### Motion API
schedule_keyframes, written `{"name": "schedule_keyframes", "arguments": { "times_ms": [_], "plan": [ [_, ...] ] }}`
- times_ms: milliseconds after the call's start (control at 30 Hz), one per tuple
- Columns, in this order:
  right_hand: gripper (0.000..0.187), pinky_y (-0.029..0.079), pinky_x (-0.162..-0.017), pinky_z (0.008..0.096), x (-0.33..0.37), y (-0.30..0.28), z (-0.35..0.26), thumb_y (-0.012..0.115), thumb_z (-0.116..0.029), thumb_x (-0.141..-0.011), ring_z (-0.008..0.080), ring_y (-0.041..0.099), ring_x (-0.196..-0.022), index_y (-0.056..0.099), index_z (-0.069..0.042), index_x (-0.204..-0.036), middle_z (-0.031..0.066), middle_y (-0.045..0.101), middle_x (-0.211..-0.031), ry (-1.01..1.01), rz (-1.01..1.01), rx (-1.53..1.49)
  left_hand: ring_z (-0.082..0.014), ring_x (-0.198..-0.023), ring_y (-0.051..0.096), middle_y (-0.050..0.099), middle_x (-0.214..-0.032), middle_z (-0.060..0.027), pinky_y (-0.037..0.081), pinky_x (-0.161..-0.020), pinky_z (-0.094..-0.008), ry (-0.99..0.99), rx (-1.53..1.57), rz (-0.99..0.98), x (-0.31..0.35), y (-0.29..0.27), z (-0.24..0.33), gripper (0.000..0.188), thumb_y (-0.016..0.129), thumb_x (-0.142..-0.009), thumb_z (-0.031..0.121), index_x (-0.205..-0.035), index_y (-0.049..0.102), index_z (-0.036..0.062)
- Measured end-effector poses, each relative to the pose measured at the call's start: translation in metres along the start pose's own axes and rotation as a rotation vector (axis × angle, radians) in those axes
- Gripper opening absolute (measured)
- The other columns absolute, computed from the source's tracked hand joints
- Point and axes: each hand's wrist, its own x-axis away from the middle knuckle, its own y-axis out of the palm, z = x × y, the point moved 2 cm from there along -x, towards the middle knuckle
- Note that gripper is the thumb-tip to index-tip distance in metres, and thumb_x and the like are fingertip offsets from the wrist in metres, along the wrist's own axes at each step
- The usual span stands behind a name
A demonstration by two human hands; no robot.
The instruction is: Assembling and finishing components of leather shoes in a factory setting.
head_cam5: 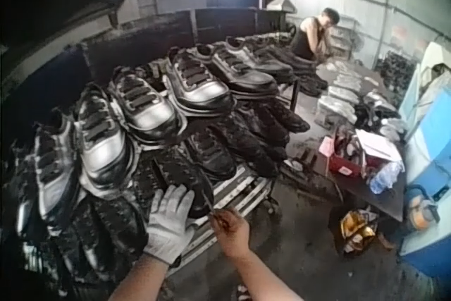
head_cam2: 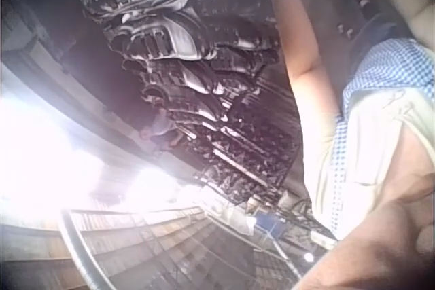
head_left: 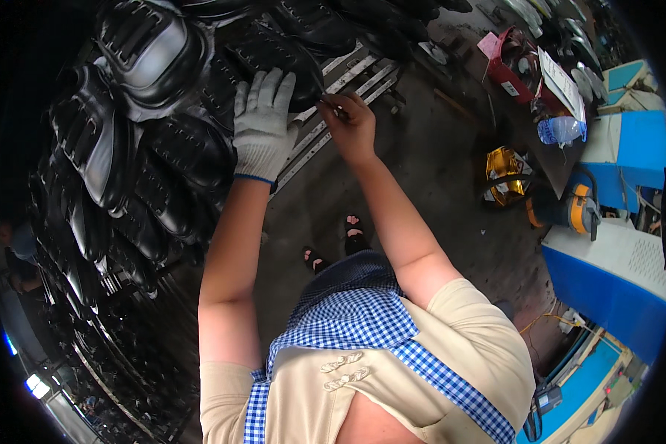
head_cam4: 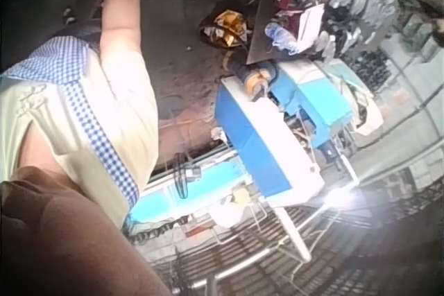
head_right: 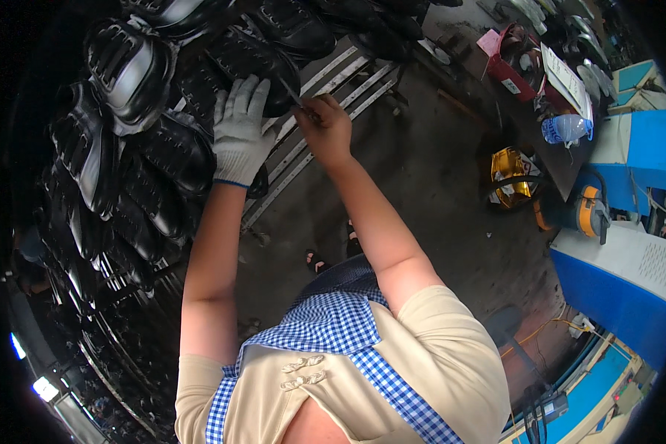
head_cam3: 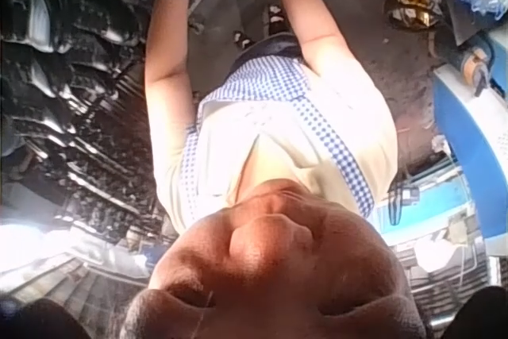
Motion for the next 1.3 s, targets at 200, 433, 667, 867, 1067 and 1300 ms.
{"name": "schedule_keyframes", "arguments": {
  "times_ms": [200, 433, 667, 867, 1067, 1300],
  "plan": [
    [0.015, 0.05, -0.057, 0.0293, -0.009, 0.01, -0.008, 0.076, -0.007, -0.076, 0.0198, 0.064, -0.064, 0.068, -0.004, -0.088, 0.0077, 0.062, -0.078, -0.007, -0.028, 0.17, -0.0327, -0.132, 0.039, 0.046, -0.138, -0.0087, 0.032, -0.111, -0.0494, 0.024, -0.038, 0.035, -0.018, 0.011, 0.003, 0.07, 0.078, -0.068, 0.018, -0.132, 0.052, 0.0133],
    [0.019, 0.051, -0.057, 0.0379, -0.015, 0.018, -0.021, 0.071, -0.015, -0.069, 0.0275, 0.066, -0.068, 0.065, -0.006, -0.085, 0.007, 0.065, -0.08, -0.049, -0.097, 0.488, -0.0327, -0.131, 0.041, 0.048, -0.135, -0.009, 0.036, -0.108, -0.0455, 0.062, -0.09, 0.062, -0.017, 0.018, -0.001, 0.064, 0.073, -0.069, 0.017, -0.13, 0.054, 0.0126],
    [0.023, 0.052, -0.06, 0.0392, -0.017, 0.018, -0.013, 0.068, -0.017, -0.068, 0.0299, 0.065, -0.069, 0.065, -0.004, -0.087, 0.0097, 0.066, -0.079, 0.099, -0.112, 0.468, -0.0318, -0.131, 0.041, 0.049, -0.134, -0.0084, 0.036, -0.108, -0.0462, 0.025, -0.047, 0.017, -0.018, 0.017, 0.002, 0.066, 0.075, -0.067, 0.016, -0.129, 0.054, 0.0132],
    [0.024, 0.051, -0.063, 0.0356, -0.009, 0.002, 0.021, 0.072, -0.015, -0.07, 0.0252, 0.065, -0.068, 0.064, -0.002, -0.088, 0.0116, 0.066, -0.079, 0.242, -0.087, 0.24, -0.0308, -0.13, 0.042, 0.049, -0.135, -0.0077, 0.035, -0.108, -0.0477, -0.009, -0.013, 0.029, -0.018, 0.014, 0.001, 0.07, 0.079, -0.064, 0.021, -0.129, 0.055, 0.0144],
    [0.026, 0.05, -0.065, 0.0309, -0.039, -0.013, 0.058, 0.072, -0.011, -0.077, 0.0178, 0.062, -0.068, 0.067, -0.001, -0.101, 0.0131, 0.068, -0.083, 0.384, 0.076, -0.126, -0.03, -0.128, 0.045, 0.053, -0.132, -0.0093, 0.03, -0.111, -0.0496, 0.024, -0.03, -0.016, -0.035, -0.003, 0.014, 0.071, 0.078, -0.068, 0.033, -0.132, 0.053, 0.0126],
    [0.018, 0.05, -0.064, 0.0323, -0.089, -0.012, 0.047, 0.075, -0.014, -0.078, 0.0276, 0.065, -0.071, 0.071, -0.002, -0.091, 0.0109, 0.066, -0.086, 0.029, 0.13, 0.108, -0.0311, -0.126, 0.047, 0.052, -0.135, -0.0128, 0.031, -0.11, -0.0477, 0.05, -0.04, -0.06, -0.084, 0.032, 0.019, 0.067, 0.073, -0.075, 0.035, -0.133, 0.052, 0.0097]
  ]
}}
